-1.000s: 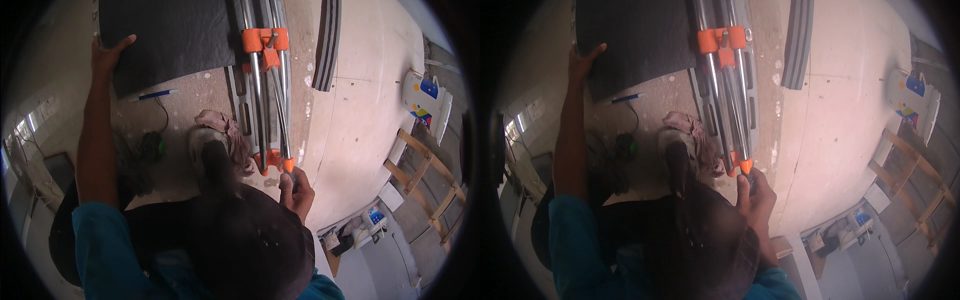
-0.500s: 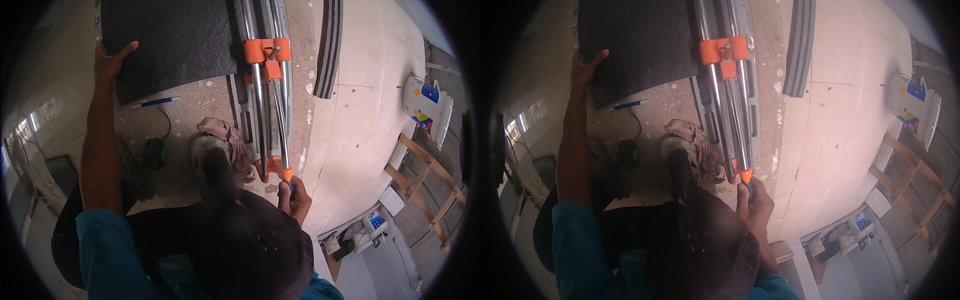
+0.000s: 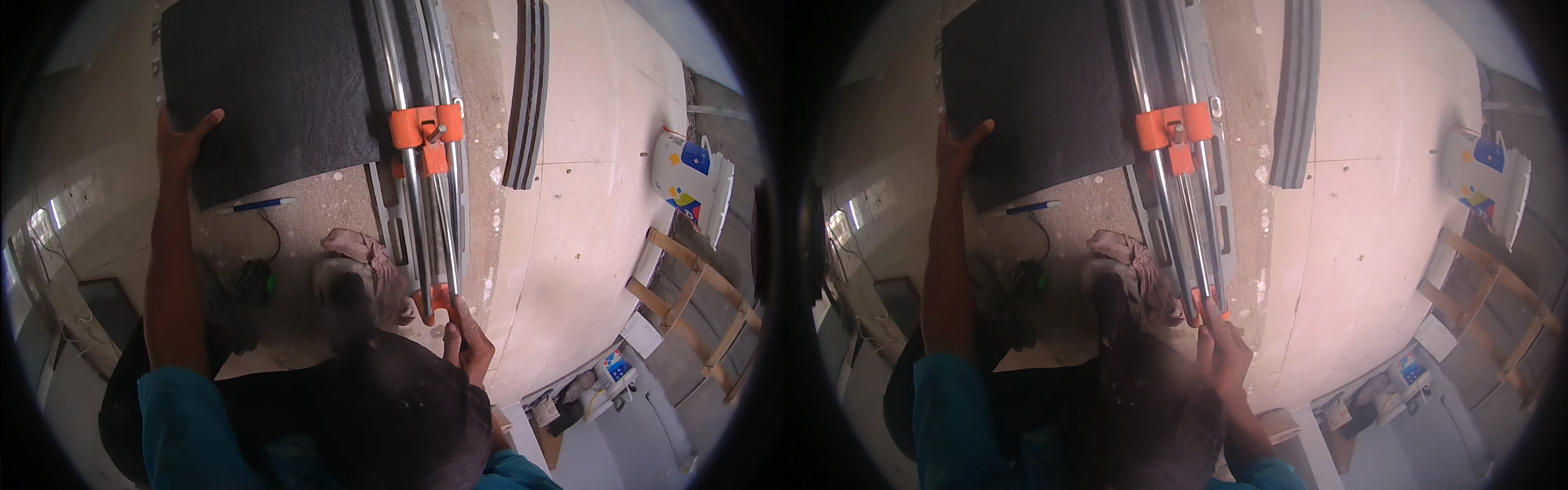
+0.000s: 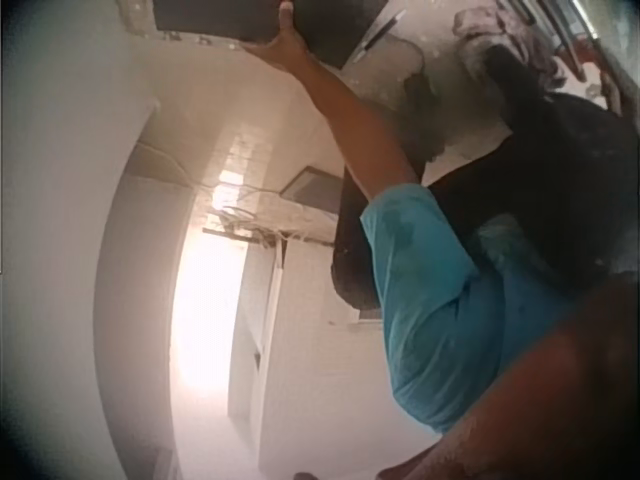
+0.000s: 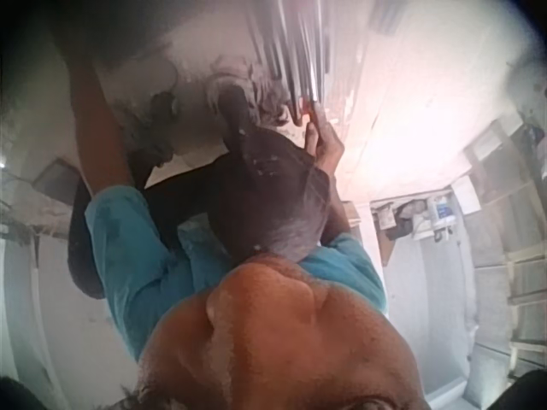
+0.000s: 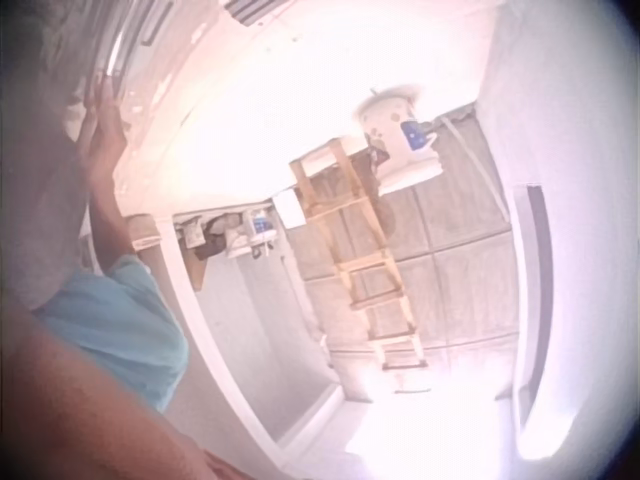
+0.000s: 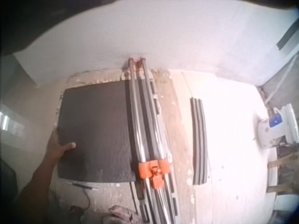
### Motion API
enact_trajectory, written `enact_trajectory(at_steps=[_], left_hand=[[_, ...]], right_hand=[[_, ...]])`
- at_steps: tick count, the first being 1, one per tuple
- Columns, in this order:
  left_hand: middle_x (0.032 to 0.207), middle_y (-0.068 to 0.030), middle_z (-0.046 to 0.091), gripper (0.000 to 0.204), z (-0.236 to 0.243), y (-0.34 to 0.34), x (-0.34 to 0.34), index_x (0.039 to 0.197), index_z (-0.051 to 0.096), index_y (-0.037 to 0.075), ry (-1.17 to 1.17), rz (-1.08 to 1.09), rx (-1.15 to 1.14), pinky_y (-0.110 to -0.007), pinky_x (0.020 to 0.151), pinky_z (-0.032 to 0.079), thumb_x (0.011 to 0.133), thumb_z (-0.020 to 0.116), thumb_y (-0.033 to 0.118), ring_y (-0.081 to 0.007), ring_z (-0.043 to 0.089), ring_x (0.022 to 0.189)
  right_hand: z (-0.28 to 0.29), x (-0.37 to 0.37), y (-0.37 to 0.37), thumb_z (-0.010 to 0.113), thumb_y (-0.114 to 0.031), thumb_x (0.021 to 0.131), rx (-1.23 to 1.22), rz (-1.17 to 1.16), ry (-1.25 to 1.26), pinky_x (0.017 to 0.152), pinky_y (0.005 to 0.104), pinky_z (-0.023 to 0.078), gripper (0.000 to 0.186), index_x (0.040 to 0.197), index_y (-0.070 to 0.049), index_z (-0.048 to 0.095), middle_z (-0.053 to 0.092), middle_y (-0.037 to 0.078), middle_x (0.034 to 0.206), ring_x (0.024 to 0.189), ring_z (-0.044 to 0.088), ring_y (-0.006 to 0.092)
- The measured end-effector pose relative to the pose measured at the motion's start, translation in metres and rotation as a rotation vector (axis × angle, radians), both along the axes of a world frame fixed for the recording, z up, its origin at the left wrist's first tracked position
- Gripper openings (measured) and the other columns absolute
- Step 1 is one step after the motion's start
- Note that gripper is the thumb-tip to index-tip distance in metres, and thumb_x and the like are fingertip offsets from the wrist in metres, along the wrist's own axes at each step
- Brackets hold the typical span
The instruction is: The person places a dark rectangular tile on the floor, wipes it with a cloth, then uses a tape measure and a pen to mark measurements on the tile. The person also moves a metal ladder and carries the tile to another area.
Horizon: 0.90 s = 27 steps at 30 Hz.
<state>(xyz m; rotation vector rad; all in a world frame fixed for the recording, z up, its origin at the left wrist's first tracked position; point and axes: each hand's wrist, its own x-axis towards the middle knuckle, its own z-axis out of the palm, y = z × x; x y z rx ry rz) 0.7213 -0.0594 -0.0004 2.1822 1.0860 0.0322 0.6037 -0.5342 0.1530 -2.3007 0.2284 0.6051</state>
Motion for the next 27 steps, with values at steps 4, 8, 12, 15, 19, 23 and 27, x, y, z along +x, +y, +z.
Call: enact_trajectory(at_steps=[4, 8, 12, 15, 19, 23, 27], left_hand=[[0.139, -0.0195, 0.049, 0.114, -0.007, 0.004, -0.005, 0.146, 0.034, 0.003, -0.006, -0.010, 0.054, -0.041, 0.106, 0.040, 0.057, 0.089, 0.049, -0.0316, 0.049, 0.129], [0.139, -0.0192, 0.050, 0.116, 0.008, -0.003, 0.002, 0.147, 0.034, 0.003, 0.024, 0.013, 0.025, -0.040, 0.105, 0.041, 0.056, 0.089, 0.049, -0.0313, 0.051, 0.127], [0.138, -0.0190, 0.051, 0.115, 0.008, -0.006, 0.003, 0.146, 0.035, 0.003, 0.037, 0.029, -0.022, -0.040, 0.105, 0.041, 0.056, 0.089, 0.049, -0.0313, 0.052, 0.126], [0.140, -0.0192, 0.050, 0.115, 0.015, -0.010, 0.007, 0.147, 0.035, 0.004, -0.017, 0.007, -0.092, -0.040, 0.106, 0.040, 0.056, 0.089, 0.050, -0.0319, 0.051, 0.127], [0.142, -0.0197, 0.048, 0.117, -0.009, 0.009, -0.002, 0.149, 0.033, 0.007, 0.052, -0.019, 0.108, -0.039, 0.108, 0.040, 0.056, 0.088, 0.052, -0.0324, 0.048, 0.130], [0.143, -0.0200, 0.047, 0.121, -0.013, 0.009, -0.007, 0.151, 0.030, 0.008, 0.049, 0.006, 0.094, -0.039, 0.108, 0.040, 0.055, 0.088, 0.054, -0.0326, 0.048, 0.130], [0.143, -0.0199, 0.047, 0.122, 0.010, -0.010, 0.001, 0.151, 0.029, 0.008, 0.093, 0.066, -0.025, -0.039, 0.107, 0.041, 0.055, 0.088, 0.054, -0.0316, 0.050, 0.129]], right_hand=[[-0.006, 0.054, 0.028, 0.054, -0.005, 0.094, 0.091, 0.010, -0.069, 0.082, 0.0337, 0.053, 0.038, 0.132, -0.002, 0.057, 0.070, 0.019, 0.105, 0.094, 0.070, 0.0288], [-0.013, 0.131, 0.078, 0.052, -0.008, 0.096, 0.085, 0.049, -0.163, 0.083, 0.0329, 0.053, 0.036, 0.131, -0.002, 0.057, 0.070, 0.020, 0.107, 0.100, 0.069, 0.0283], [-0.021, 0.175, 0.107, 0.052, -0.010, 0.096, 0.155, 0.020, -0.257, 0.083, 0.0318, 0.053, 0.036, 0.130, -0.005, 0.059, 0.070, 0.019, 0.107, 0.101, 0.069, 0.0273], [-0.020, 0.212, 0.128, 0.053, -0.013, 0.095, 0.149, 0.010, -0.271, 0.082, 0.0313, 0.053, 0.034, 0.127, -0.007, 0.061, 0.071, 0.017, 0.106, 0.098, 0.070, 0.0265], [-0.025, 0.240, 0.146, 0.054, -0.015, 0.094, 0.135, 0.030, -0.337, 0.079, 0.0332, 0.053, 0.032, 0.124, -0.008, 0.064, 0.071, 0.014, 0.105, 0.091, 0.071, 0.0265], [-0.016, 0.264, 0.166, 0.054, -0.015, 0.093, 0.112, 0.042, -0.385, 0.079, 0.0342, 0.054, 0.032, 0.123, -0.008, 0.065, 0.072, 0.014, 0.102, 0.089, 0.071, 0.0290], [-0.015, 0.266, 0.166, 0.053, -0.015, 0.093, 0.058, 0.068, -0.394, 0.080, 0.0364, 0.054, 0.031, 0.121, -0.009, 0.066, 0.072, 0.015, 0.101, 0.091, 0.070, 0.0319]])
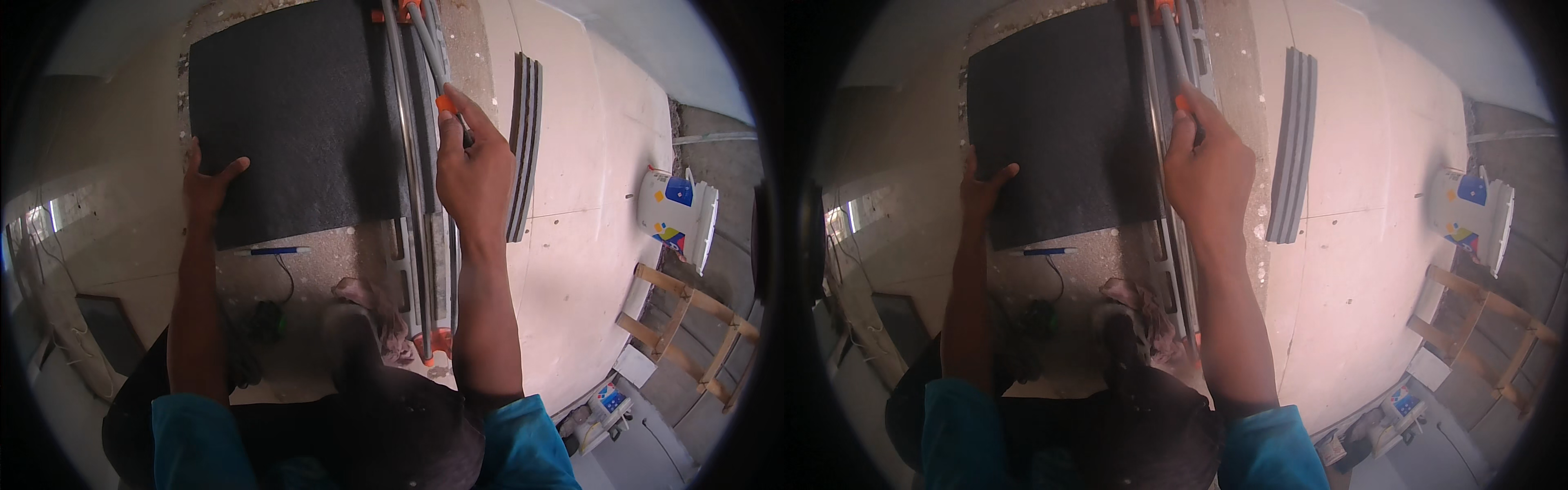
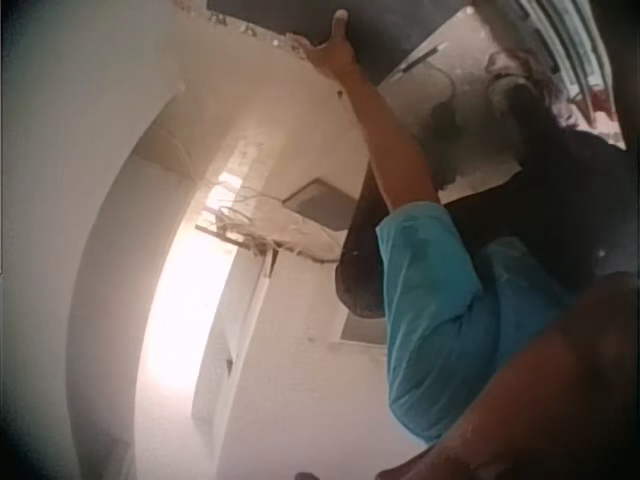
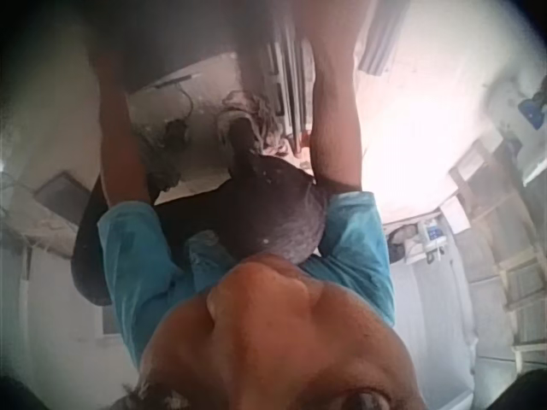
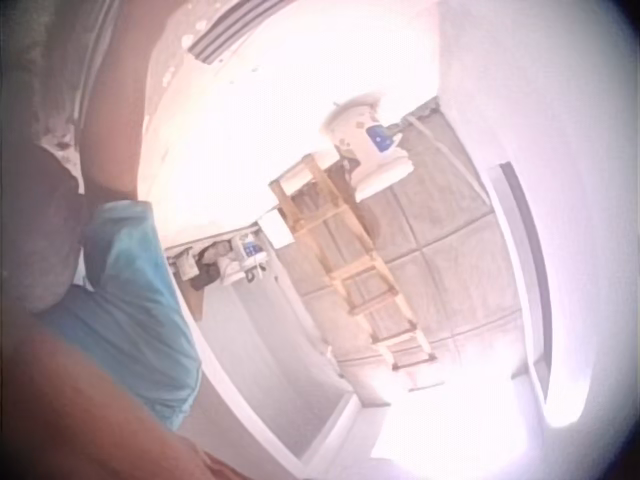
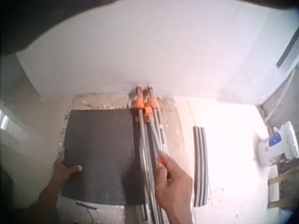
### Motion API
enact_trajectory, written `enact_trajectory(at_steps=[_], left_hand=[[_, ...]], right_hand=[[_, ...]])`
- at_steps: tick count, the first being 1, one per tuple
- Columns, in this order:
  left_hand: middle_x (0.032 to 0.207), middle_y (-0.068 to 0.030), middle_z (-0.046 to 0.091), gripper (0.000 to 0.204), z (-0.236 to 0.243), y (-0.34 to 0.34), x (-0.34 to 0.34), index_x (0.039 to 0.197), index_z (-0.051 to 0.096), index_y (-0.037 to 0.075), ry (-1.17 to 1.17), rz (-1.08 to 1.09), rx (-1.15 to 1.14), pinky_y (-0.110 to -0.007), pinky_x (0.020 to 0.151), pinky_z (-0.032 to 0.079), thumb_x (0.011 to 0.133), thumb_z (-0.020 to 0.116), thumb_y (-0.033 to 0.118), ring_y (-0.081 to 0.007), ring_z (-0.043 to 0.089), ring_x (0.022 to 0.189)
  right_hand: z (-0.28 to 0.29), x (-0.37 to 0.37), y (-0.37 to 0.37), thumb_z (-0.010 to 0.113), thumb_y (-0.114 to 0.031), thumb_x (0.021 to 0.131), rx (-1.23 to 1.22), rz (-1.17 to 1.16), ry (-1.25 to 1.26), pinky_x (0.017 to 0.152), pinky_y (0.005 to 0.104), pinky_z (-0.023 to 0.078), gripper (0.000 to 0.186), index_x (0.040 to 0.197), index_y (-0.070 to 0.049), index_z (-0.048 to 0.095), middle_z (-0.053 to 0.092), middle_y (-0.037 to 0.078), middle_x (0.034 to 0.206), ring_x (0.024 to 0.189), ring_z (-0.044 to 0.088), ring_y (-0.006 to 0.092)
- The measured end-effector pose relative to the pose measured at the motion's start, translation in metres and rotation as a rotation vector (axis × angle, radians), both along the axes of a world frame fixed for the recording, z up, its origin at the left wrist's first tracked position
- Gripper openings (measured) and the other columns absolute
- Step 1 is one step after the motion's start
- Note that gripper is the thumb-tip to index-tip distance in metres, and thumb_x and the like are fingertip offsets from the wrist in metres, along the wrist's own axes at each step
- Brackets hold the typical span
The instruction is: The person places a dark rectangular tile on the floor, wipes it with a cloth, then uses a tape measure and a pen to mark measurements on the tile. The person also moves a metal ladder and carries the tile to another area.
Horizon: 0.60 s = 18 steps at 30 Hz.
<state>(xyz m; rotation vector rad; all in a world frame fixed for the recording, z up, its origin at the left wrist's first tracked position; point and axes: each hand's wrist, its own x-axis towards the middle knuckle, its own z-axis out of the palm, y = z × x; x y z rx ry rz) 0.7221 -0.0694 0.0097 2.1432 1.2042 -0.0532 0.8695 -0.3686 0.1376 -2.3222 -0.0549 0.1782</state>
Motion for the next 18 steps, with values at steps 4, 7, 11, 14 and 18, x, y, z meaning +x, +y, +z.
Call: enact_trajectory(at_steps=[4, 7, 11, 14, 18], left_hand=[[0.143, -0.0208, 0.047, 0.121, -0.002, 0.002, -0.004, 0.151, 0.028, 0.009, -0.039, -0.013, 0.021, -0.040, 0.106, 0.042, 0.056, 0.088, 0.053, -0.0306, 0.051, 0.128], [0.143, -0.0215, 0.046, 0.120, -0.005, 0.005, -0.002, 0.151, 0.029, 0.007, -0.050, -0.033, 0.065, -0.039, 0.106, 0.042, 0.056, 0.087, 0.053, -0.0311, 0.050, 0.129], [0.144, -0.0225, 0.045, 0.120, -0.027, 0.021, -0.013, 0.149, 0.031, 0.004, -0.092, -0.036, 0.025, -0.039, 0.107, 0.040, 0.056, 0.086, 0.055, -0.0325, 0.048, 0.131], [0.144, -0.0231, 0.045, 0.118, -0.018, 0.015, -0.003, 0.149, 0.032, 0.002, -0.005, -0.067, 0.077, -0.038, 0.108, 0.039, 0.057, 0.086, 0.054, -0.0329, 0.047, 0.132], [0.144, -0.0226, 0.045, 0.119, -0.015, 0.011, 0.001, 0.148, 0.033, 0.002, -0.005, -0.086, 0.106, -0.038, 0.108, 0.039, 0.056, 0.086, 0.055, -0.0327, 0.047, 0.132]], right_hand=[[-0.009, 0.001, -0.003, 0.053, -0.016, 0.093, -0.011, 0.026, -0.120, 0.079, 0.0394, 0.054, 0.029, 0.118, -0.011, 0.067, 0.071, 0.016, 0.101, 0.091, 0.069, 0.0343], [-0.011, 0.005, -0.002, 0.054, -0.018, 0.092, -0.031, 0.028, -0.147, 0.080, 0.0411, 0.054, 0.028, 0.115, -0.012, 0.068, 0.071, 0.017, 0.101, 0.092, 0.068, 0.0361], [-0.024, 0.039, 0.014, 0.057, -0.024, 0.091, -0.070, 0.081, -0.293, 0.083, 0.0394, 0.052, 0.032, 0.120, -0.018, 0.068, 0.070, 0.020, 0.103, 0.090, 0.070, 0.0332], [-0.028, 0.052, 0.027, 0.056, -0.027, 0.089, -0.047, 0.000, -0.184, 0.089, 0.0433, 0.050, 0.032, 0.118, -0.019, 0.069, 0.069, 0.021, 0.102, 0.098, 0.066, 0.0391], [-0.036, 0.050, 0.021, 0.052, -0.026, 0.089, -0.048, 0.001, -0.189, 0.087, 0.0459, 0.052, 0.033, 0.115, -0.015, 0.068, 0.070, 0.017, 0.103, 0.098, 0.066, 0.0383]])
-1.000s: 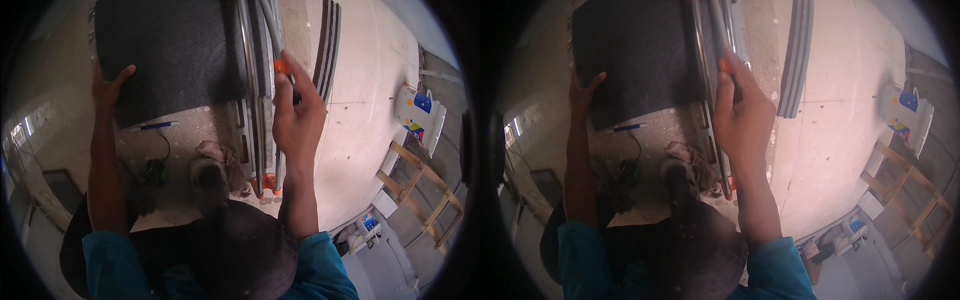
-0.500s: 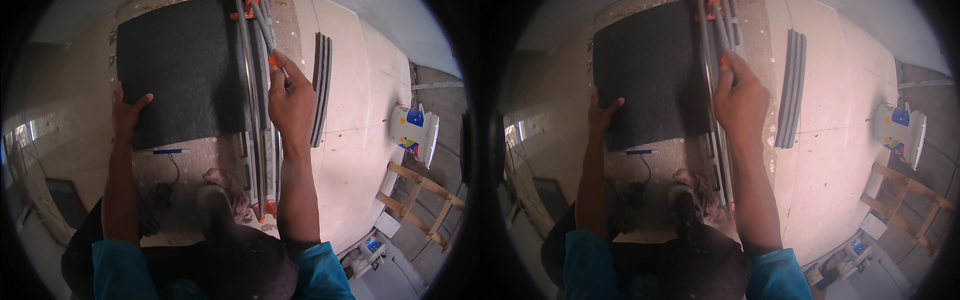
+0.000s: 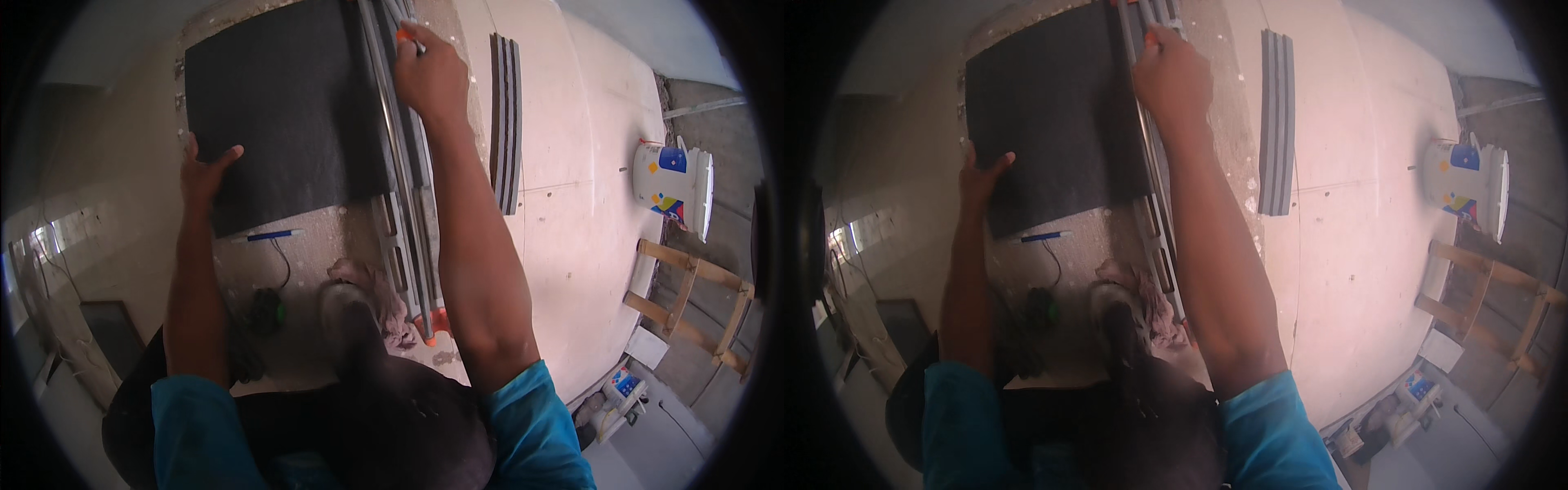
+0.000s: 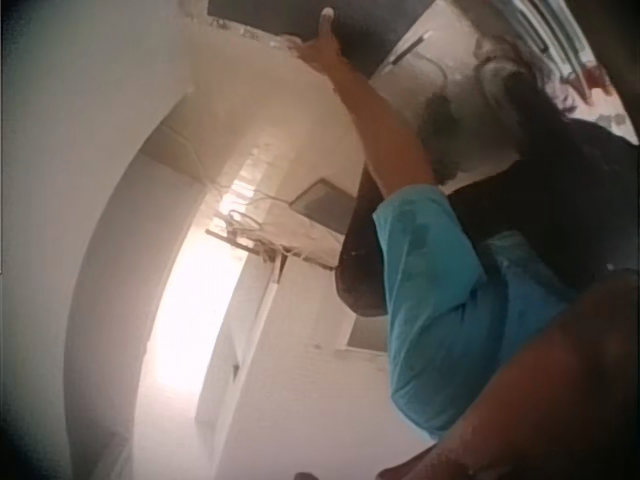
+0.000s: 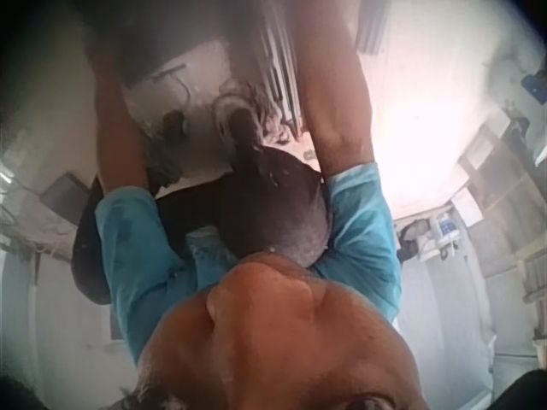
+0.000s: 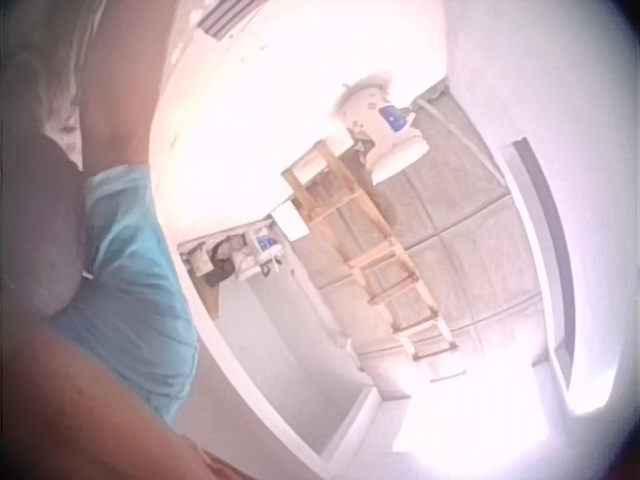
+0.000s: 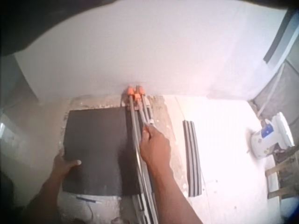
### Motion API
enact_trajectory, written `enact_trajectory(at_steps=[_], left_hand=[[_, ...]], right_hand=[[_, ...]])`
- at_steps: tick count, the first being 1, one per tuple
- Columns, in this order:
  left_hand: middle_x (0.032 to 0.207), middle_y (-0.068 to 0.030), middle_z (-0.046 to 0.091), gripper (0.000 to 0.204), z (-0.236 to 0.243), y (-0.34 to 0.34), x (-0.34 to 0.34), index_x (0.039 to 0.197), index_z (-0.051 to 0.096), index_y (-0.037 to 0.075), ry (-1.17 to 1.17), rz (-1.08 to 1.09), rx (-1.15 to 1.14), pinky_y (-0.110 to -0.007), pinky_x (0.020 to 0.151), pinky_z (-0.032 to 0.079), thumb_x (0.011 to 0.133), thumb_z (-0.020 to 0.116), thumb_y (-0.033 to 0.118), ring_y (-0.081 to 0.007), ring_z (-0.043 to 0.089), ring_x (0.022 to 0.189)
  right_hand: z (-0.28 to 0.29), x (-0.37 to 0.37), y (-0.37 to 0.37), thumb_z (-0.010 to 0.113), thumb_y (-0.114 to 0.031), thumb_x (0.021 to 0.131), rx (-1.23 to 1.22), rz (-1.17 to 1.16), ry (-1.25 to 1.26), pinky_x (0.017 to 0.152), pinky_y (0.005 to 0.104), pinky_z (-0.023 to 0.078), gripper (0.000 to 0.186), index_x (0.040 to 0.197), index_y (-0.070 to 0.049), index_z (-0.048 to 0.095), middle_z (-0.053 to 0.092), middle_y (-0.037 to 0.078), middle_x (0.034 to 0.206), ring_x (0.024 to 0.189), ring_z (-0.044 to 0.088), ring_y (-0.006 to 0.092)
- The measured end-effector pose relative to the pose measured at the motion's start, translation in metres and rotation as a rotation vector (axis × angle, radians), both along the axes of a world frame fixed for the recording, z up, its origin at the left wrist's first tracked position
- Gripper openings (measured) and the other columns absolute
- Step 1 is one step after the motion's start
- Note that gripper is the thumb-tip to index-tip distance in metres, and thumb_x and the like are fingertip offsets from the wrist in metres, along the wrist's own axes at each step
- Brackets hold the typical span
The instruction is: The person places a dark rectangular tile on the floor, wipes it with a cloth, then uses a tape measure and a pen to mark measurements on the tile. The person also moves a metal ladder and carries the tile to another area.
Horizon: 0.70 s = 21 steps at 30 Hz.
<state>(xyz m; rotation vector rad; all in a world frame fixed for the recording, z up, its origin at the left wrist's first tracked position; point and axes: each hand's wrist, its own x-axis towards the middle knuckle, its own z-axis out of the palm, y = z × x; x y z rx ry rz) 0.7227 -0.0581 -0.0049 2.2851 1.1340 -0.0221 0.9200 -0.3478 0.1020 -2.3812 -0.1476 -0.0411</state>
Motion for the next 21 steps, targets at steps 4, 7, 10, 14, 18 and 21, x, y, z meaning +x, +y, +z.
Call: enact_trajectory(at_steps=[4, 7, 10, 14, 18, 21], left_hand=[[0.144, -0.0225, 0.045, 0.121, 0.002, 0.007, -0.005, 0.149, 0.033, 0.003, -0.044, 0.035, -0.071, -0.039, 0.108, 0.040, 0.055, 0.085, 0.057, -0.0329, 0.048, 0.131], [0.144, -0.0224, 0.045, 0.120, 0.001, 0.002, -0.005, 0.149, 0.032, 0.003, 0.001, 0.033, -0.046, -0.039, 0.107, 0.040, 0.055, 0.086, 0.056, -0.0329, 0.049, 0.130], [0.144, -0.0223, 0.045, 0.121, 0.002, -0.001, -0.004, 0.149, 0.032, 0.004, -0.011, 0.048, -0.080, -0.040, 0.107, 0.041, 0.054, 0.086, 0.055, -0.0334, 0.050, 0.129], [0.143, -0.0224, 0.046, 0.123, 0.000, 0.003, -0.005, 0.150, 0.030, 0.006, -0.004, 0.047, -0.060, -0.042, 0.106, 0.042, 0.053, 0.087, 0.056, -0.0344, 0.051, 0.128], [0.142, -0.0226, 0.047, 0.123, 0.003, 0.000, -0.005, 0.151, 0.029, 0.008, 0.007, 0.070, -0.077, -0.042, 0.106, 0.042, 0.053, 0.087, 0.056, -0.0347, 0.051, 0.128], [0.142, -0.0222, 0.047, 0.123, 0.007, -0.003, -0.004, 0.151, 0.029, 0.009, 0.004, 0.077, -0.085, -0.042, 0.107, 0.041, 0.053, 0.086, 0.057, -0.0346, 0.051, 0.128]], right_hand=[[0.012, -0.001, 0.004, 0.054, -0.027, 0.090, 0.019, 0.000, 0.076, 0.092, 0.0429, 0.050, 0.034, 0.119, -0.018, 0.068, 0.069, 0.020, 0.108, 0.102, 0.065, 0.0374], [0.009, -0.002, 0.003, 0.055, -0.028, 0.090, 0.036, -0.001, 0.054, 0.095, 0.0417, 0.048, 0.035, 0.121, -0.018, 0.068, 0.068, 0.021, 0.111, 0.105, 0.064, 0.0374], [0.004, -0.001, 0.001, 0.055, -0.028, 0.090, 0.049, -0.002, 0.056, 0.095, 0.0421, 0.048, 0.035, 0.121, -0.018, 0.067, 0.067, 0.021, 0.112, 0.105, 0.064, 0.0380], [0.004, -0.003, 0.002, 0.053, -0.025, 0.089, -0.003, 0.002, 0.043, 0.090, 0.0445, 0.051, 0.034, 0.120, -0.018, 0.067, 0.070, 0.014, 0.108, 0.102, 0.065, 0.0357], [0.000, -0.005, 0.002, 0.052, -0.025, 0.090, 0.019, -0.001, 0.056, 0.091, 0.0442, 0.050, 0.035, 0.121, -0.018, 0.065, 0.070, 0.012, 0.108, 0.103, 0.065, 0.0351], [-0.004, -0.005, 0.001, 0.051, -0.025, 0.091, 0.020, 0.008, 0.038, 0.092, 0.0441, 0.050, 0.035, 0.123, -0.018, 0.064, 0.070, 0.011, 0.108, 0.103, 0.065, 0.0349]])
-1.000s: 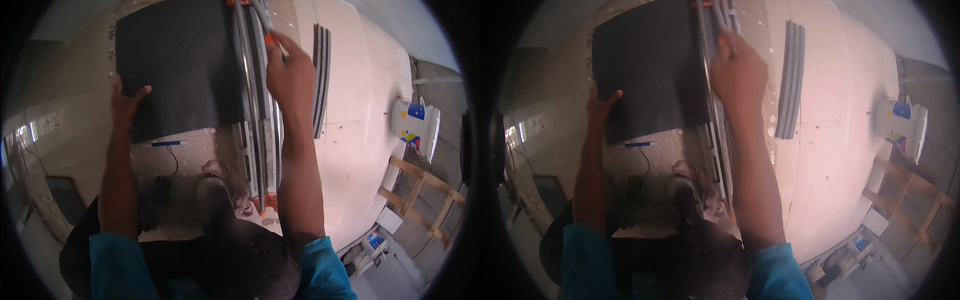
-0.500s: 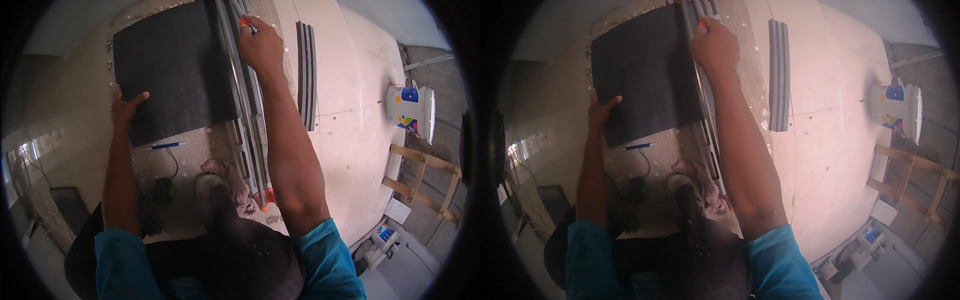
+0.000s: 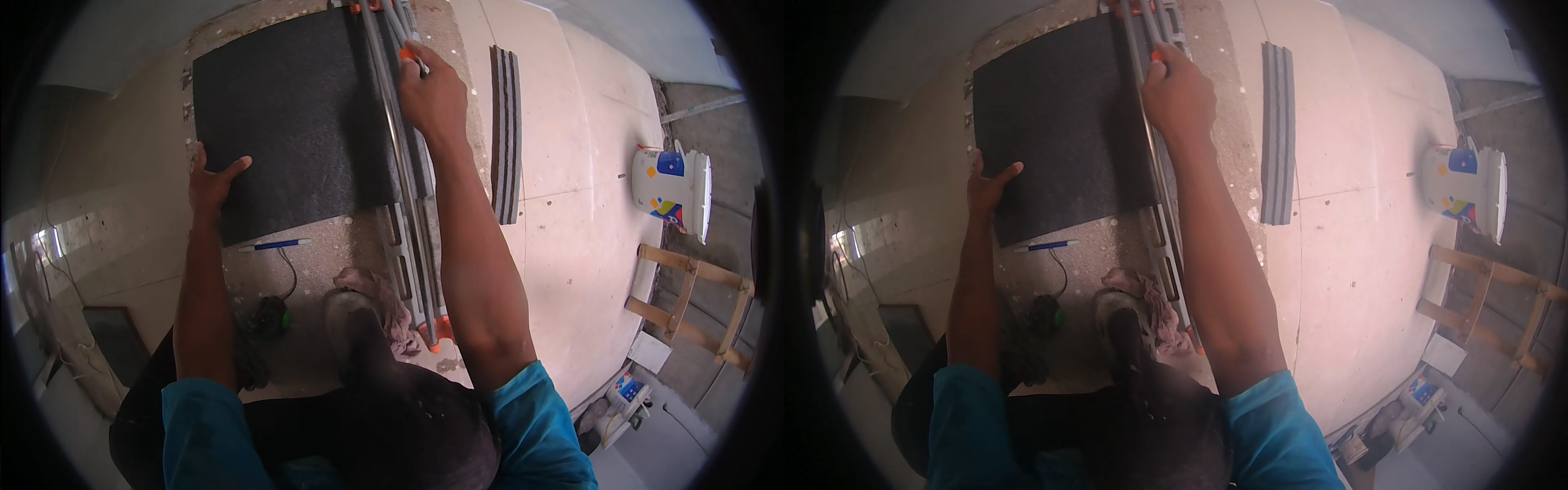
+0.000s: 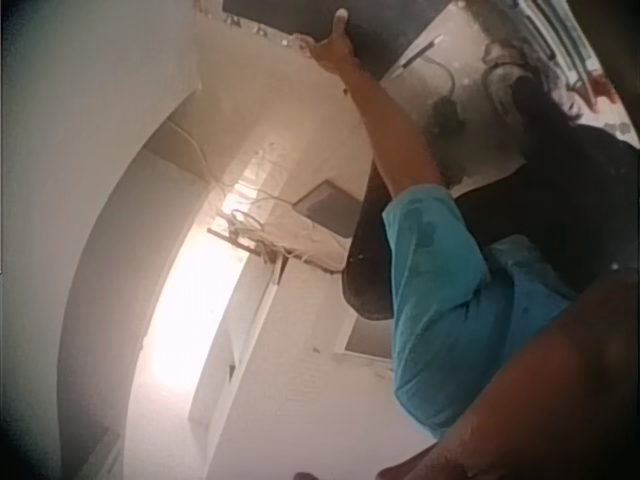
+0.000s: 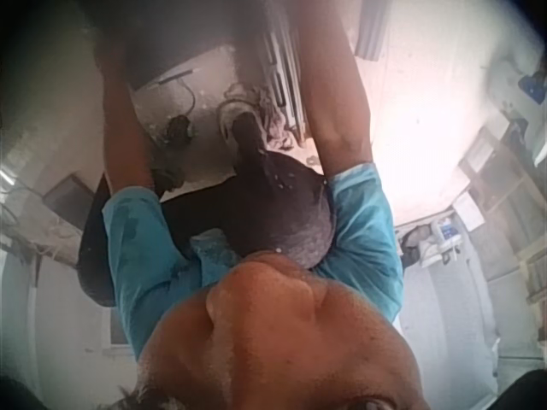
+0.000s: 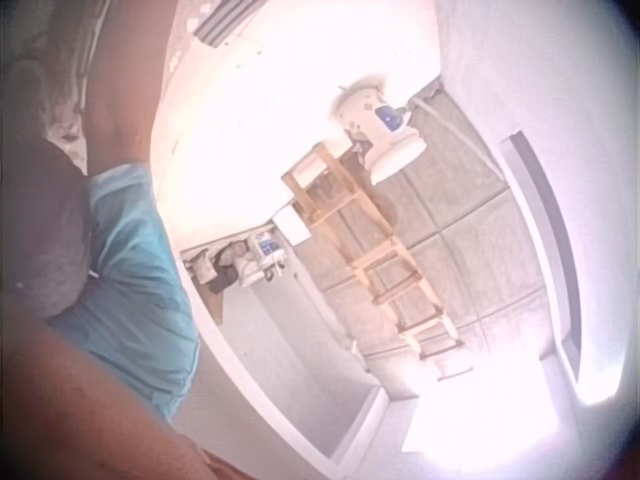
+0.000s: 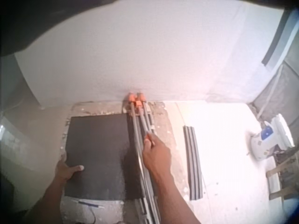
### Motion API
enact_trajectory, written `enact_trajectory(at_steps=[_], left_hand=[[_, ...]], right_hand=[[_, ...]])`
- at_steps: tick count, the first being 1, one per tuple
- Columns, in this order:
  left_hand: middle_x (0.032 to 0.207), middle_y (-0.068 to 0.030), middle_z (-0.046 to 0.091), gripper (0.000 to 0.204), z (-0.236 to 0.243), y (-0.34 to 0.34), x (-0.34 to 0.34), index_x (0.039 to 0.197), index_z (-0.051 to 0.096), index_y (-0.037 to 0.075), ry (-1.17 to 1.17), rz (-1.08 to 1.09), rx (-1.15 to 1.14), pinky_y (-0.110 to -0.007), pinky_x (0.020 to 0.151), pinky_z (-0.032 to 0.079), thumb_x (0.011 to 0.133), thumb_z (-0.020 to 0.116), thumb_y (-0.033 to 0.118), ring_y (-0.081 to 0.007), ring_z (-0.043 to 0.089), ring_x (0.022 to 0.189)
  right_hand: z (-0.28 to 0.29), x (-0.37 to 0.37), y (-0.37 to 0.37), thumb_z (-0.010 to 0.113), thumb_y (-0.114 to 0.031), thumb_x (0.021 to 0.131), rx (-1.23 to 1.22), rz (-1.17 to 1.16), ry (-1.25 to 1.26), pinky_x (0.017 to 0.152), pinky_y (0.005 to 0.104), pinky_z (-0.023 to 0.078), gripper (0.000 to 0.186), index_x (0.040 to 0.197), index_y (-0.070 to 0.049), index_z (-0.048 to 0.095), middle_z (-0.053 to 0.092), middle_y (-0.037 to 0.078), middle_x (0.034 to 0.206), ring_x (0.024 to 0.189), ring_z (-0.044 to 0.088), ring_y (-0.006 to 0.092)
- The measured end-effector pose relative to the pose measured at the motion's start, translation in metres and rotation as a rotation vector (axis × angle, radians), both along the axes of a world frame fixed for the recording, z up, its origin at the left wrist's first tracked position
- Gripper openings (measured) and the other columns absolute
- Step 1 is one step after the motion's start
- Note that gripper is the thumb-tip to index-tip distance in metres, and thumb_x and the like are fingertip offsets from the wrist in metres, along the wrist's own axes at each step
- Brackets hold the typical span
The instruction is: The person places a dark rectangular tile on the floor, wipes it with a cloth, then uses a tape measure and a pen to mark measurements on the tile. The person also moves a metal ladder and carries the tile to another area.
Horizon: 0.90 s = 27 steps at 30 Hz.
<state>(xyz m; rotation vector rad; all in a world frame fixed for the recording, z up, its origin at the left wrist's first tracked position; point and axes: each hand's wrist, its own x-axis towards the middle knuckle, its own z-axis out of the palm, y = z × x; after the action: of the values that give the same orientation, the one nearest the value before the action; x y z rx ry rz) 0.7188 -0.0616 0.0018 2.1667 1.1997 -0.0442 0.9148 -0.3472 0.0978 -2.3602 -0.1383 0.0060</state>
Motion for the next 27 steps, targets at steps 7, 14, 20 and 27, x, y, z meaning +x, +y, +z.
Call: enact_trajectory(at_steps=[7, 14, 20, 27], left_hand=[[0.143, -0.0219, 0.047, 0.124, -0.006, 0.004, -0.002, 0.151, 0.029, 0.008, -0.014, -0.015, 0.032, -0.042, 0.107, 0.041, 0.053, 0.086, 0.057, -0.0339, 0.050, 0.129], [0.142, -0.0225, 0.047, 0.124, -0.007, 0.004, -0.006, 0.151, 0.030, 0.007, -0.031, -0.021, 0.040, -0.041, 0.106, 0.042, 0.052, 0.086, 0.058, -0.0336, 0.050, 0.129], [0.142, -0.0224, 0.048, 0.124, -0.006, 0.004, -0.005, 0.151, 0.030, 0.007, -0.016, -0.026, 0.059, -0.041, 0.106, 0.042, 0.052, 0.086, 0.058, -0.0335, 0.051, 0.128], [0.140, -0.0221, 0.050, 0.124, 0.000, -0.002, 0.002, 0.151, 0.030, 0.008, 0.008, -0.014, 0.051, -0.041, 0.106, 0.041, 0.052, 0.086, 0.058, -0.0333, 0.052, 0.127]], right_hand=[[-0.007, -0.005, 0.000, 0.052, -0.029, 0.091, -0.019, -0.011, 0.020, 0.089, 0.0450, 0.050, 0.034, 0.120, -0.014, 0.064, 0.070, 0.013, 0.108, 0.103, 0.065, 0.0367], [-0.013, -0.007, 0.001, 0.049, -0.049, 0.092, -0.104, -0.094, 0.235, 0.092, 0.0465, 0.048, 0.059, 0.112, 0.005, 0.064, 0.065, 0.028, 0.109, 0.104, 0.063, 0.0403], [-0.026, 0.000, -0.003, 0.051, -0.054, 0.090, -0.042, -0.082, 0.335, 0.093, 0.0437, 0.046, 0.067, 0.114, 0.006, 0.066, 0.066, 0.031, 0.106, 0.106, 0.063, 0.0407], [-0.026, -0.004, -0.002, 0.048, -0.051, 0.091, -0.078, -0.093, 0.294, 0.090, 0.0455, 0.048, 0.061, 0.105, 0.005, 0.069, 0.067, 0.029, 0.099, 0.101, 0.064, 0.0422]])
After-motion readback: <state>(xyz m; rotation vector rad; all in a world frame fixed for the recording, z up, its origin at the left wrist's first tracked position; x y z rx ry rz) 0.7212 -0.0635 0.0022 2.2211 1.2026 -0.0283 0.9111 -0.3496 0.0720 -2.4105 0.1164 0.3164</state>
